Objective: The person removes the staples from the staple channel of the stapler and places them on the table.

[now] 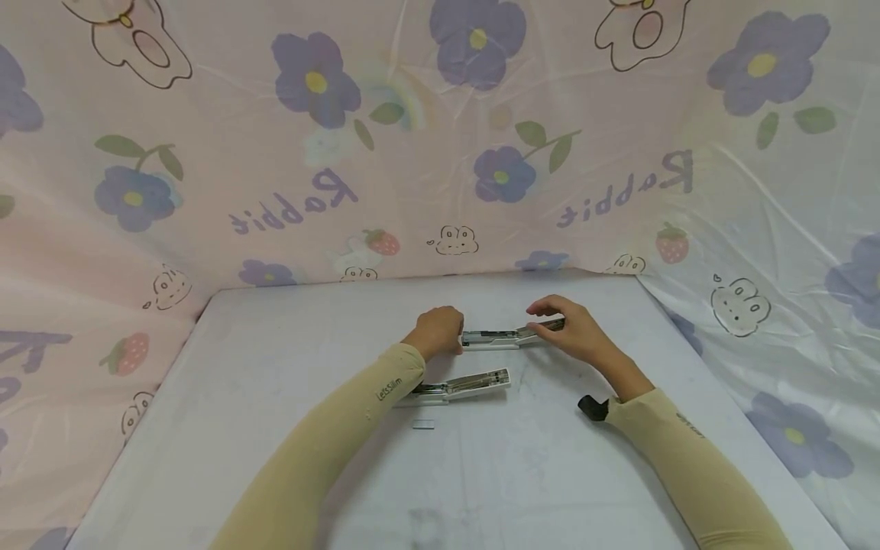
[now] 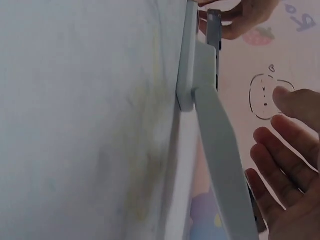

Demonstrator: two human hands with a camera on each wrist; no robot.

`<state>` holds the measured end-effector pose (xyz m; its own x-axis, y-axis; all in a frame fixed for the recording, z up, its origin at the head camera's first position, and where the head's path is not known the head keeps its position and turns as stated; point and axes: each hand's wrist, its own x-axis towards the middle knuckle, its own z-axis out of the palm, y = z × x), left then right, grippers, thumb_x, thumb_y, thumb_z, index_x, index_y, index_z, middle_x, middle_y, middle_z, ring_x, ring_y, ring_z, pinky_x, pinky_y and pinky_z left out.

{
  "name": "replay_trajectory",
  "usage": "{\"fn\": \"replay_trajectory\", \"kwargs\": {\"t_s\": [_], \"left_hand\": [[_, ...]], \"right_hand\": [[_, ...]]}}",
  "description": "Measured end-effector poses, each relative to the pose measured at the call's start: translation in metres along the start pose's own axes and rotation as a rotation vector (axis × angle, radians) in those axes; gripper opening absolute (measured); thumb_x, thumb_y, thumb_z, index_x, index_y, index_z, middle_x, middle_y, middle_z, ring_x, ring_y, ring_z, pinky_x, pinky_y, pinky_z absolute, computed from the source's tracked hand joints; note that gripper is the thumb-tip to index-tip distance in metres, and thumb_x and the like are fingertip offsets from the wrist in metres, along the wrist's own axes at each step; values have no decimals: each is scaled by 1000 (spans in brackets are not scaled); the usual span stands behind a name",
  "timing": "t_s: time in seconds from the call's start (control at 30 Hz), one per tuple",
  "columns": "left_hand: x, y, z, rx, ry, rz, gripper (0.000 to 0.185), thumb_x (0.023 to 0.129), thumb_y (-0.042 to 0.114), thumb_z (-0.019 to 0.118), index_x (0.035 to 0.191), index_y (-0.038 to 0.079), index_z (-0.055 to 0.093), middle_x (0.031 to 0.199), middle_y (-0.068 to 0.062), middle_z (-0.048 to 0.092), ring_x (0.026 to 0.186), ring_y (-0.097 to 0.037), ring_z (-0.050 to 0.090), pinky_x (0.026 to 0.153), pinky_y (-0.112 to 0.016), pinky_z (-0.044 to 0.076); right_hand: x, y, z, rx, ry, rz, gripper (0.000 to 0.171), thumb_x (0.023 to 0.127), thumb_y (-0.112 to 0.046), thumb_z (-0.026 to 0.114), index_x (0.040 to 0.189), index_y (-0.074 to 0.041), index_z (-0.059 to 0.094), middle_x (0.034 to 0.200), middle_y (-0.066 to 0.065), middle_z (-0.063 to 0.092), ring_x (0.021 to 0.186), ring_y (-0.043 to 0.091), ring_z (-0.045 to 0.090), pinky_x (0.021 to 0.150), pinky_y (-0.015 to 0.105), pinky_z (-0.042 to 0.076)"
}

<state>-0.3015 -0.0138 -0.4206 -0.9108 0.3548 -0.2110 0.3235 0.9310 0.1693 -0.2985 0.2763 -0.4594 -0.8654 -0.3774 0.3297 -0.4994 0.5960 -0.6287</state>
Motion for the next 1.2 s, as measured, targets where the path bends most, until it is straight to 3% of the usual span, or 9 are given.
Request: {"fn": "replay_trajectory", "kwargs": {"t_s": [0.2, 0.43, 0.63, 1.0, 1.2], "left_hand": [[3, -3, 2, 5, -13, 10, 31, 91, 25, 90, 113, 9, 75, 121, -6, 73, 110, -23, 68, 97, -41, 58], [3, -4, 1, 5, -13, 2, 31, 91, 26, 89, 113, 9, 74, 120, -6, 72, 109, -23, 67, 97, -40, 58], [4, -3, 1, -8, -24, -1, 31, 92, 25, 89, 114, 8, 74, 121, -7, 73, 111, -24, 68, 99, -42, 57], [6, -2, 1, -13, -32, -21, 30, 91, 25, 89, 110, 9, 73, 114, -5, 73, 106, -23, 68, 96, -42, 58], [6, -2, 0, -3, -26, -10, 29, 91, 25, 89, 110, 9, 74, 115, -6, 73, 106, -23, 68, 95, -41, 58]], "right_hand": [[3, -5, 14, 37, -47, -24, 32, 99, -16, 81, 127, -4, 70, 124, 15, 72, 116, 38, 68, 94, 53, 60], [9, -8, 28, 7, -84, -57, 28, 98, -17, 82, 123, -6, 74, 121, 6, 71, 114, 32, 67, 95, 50, 59], [15, -15, 38, 13, -120, -102, 28, 97, -15, 83, 121, -4, 75, 119, 8, 72, 114, 34, 67, 98, 50, 59], [22, -21, 52, 3, -185, -99, 23, 96, -17, 84, 117, -11, 77, 117, 3, 73, 112, 27, 67, 100, 50, 55], [25, -26, 55, -11, -191, -136, 20, 96, -13, 83, 114, -7, 78, 117, 7, 73, 113, 31, 67, 99, 52, 55]]}}
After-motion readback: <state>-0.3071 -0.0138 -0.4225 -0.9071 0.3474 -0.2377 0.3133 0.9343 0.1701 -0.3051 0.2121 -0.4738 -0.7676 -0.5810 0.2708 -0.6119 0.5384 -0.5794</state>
